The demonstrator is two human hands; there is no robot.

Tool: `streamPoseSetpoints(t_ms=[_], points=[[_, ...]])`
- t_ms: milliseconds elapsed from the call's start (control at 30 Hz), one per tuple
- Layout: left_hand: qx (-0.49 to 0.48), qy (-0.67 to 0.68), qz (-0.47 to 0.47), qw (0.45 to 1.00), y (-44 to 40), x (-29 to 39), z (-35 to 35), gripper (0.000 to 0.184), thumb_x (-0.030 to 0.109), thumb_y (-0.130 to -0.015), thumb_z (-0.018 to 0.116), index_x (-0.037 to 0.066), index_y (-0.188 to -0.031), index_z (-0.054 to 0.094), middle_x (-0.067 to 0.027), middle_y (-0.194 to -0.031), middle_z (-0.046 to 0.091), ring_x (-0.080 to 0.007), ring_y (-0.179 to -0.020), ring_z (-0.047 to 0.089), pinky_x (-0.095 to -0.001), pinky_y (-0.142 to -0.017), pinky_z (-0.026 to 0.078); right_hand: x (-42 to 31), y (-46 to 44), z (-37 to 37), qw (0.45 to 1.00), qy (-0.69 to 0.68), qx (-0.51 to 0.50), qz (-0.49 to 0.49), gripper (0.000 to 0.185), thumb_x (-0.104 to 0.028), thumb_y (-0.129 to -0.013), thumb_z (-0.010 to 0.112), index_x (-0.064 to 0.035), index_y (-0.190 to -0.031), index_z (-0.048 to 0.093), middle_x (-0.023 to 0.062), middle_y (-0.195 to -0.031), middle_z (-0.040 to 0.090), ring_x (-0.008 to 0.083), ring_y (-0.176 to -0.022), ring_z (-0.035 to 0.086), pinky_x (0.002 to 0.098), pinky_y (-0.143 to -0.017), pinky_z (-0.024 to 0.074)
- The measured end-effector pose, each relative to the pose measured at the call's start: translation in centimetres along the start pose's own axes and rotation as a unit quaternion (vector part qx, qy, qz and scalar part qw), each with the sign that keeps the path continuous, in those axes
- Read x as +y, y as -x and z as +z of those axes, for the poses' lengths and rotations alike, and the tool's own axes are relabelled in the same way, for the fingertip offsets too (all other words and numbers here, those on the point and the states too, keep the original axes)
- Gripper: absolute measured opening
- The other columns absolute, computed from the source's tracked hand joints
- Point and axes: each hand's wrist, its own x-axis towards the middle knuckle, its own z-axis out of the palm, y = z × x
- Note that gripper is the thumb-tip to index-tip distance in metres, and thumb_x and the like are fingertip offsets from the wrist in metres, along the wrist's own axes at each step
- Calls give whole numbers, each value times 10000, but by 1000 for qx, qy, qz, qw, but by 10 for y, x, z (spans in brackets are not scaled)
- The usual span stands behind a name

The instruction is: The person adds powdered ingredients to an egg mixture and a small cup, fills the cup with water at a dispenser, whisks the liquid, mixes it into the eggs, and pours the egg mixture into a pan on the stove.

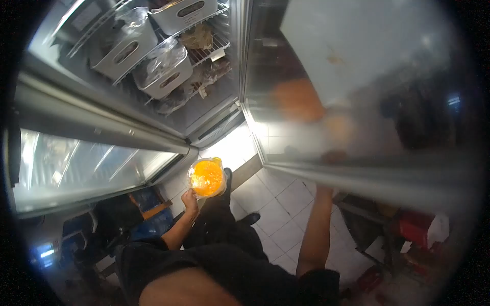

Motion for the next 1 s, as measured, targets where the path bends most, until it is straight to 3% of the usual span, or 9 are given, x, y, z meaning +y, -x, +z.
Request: streamPoseSetpoints(t_ms=[133,300,433,500,600,667,767,900,1000], points=[[-69,30,79,994,102,48,-47,229,167,-752,546,61,-554,500,26,-521,457,-64,-500,391,-261,-498,287,48,21,120,949,148,278,4,397,-349,-972,405,-74,-1246,488,54,-1113,561,174,-1056,525,312,-931,412],[-74,115,132,982,204,72,-87,257,214,-762,561,28,-599,494,-1,-586,490,-95,-519,430,-266,-530,367,49,71,206,886,433,-161,-35,672,-401,-943,454,-108,-1478,169,122,-1504,217,239,-1371,259,383,-1088,285],[-92,-158,407,895,264,96,-95,277,222,-787,572,-9,-641,529,-18,-634,523,-101,-560,456,-256,-528,359,-37,76,223,805,342,-434,218,712,-605,-887,469,-122,-1405,394,109,-1432,394,242,-1304,382,415,-1093,275],[-120,-222,460,851,251,78,-108,245,211,-788,592,-13,-693,563,-60,-728,563,-147,-649,493,-295,-580,382,-50,86,201,808,218,-418,353,561,-496,-902,518,-130,-1327,502,81,-1302,533,220,-1221,468,372,-1041,339],[-56,-329,623,707,230,61,-75,176,181,-777,626,7,-773,597,-129,-890,594,-241,-810,519,-373,-677,399,-30,130,120,874,186,-357,271,541,-368,-878,586,-125,-1345,462,64,-1294,512,195,-1180,479,349,-1011,364],[-159,-406,583,685,219,67,-32,151,152,-756,658,35,-827,596,-162,-995,560,-337,-934,471,-443,-760,377,-54,172,91,889,200,-274,307,572,-378,-906,484,-93,-1390,376,89,-1374,427,197,-1229,419,355,-1044,325],[-292,9,167,942,228,85,106,194,51,-651,617,56,-553,450,-37,-580,496,-98,-554,453,-259,-526,351,-53,189,53,910,117,-85,388,662,-528,-986,157,-48,-1421,296,118,-1455,324,225,-1326,313,386,-1119,229],[-351,-81,100,927,181,40,266,443,90,-627,648,23,-991,405,-65,-820,481,-118,-739,486,-262,-521,379,-77,125,-35,959,77,35,272,729,-599,-955,189,-43,-1416,291,126,-1441,340,249,-1346,292,427,-1124,217],[-494,-52,165,852,209,71,410,251,119,-684,640,65,-602,409,21,-574,391,-89,-532,367,-293,-479,289,-106,46,-102,962,119,110,219,741,-610,-945,240,-44,-1422,277,133,-1428,351,255,-1334,320,454,-1109,254]])
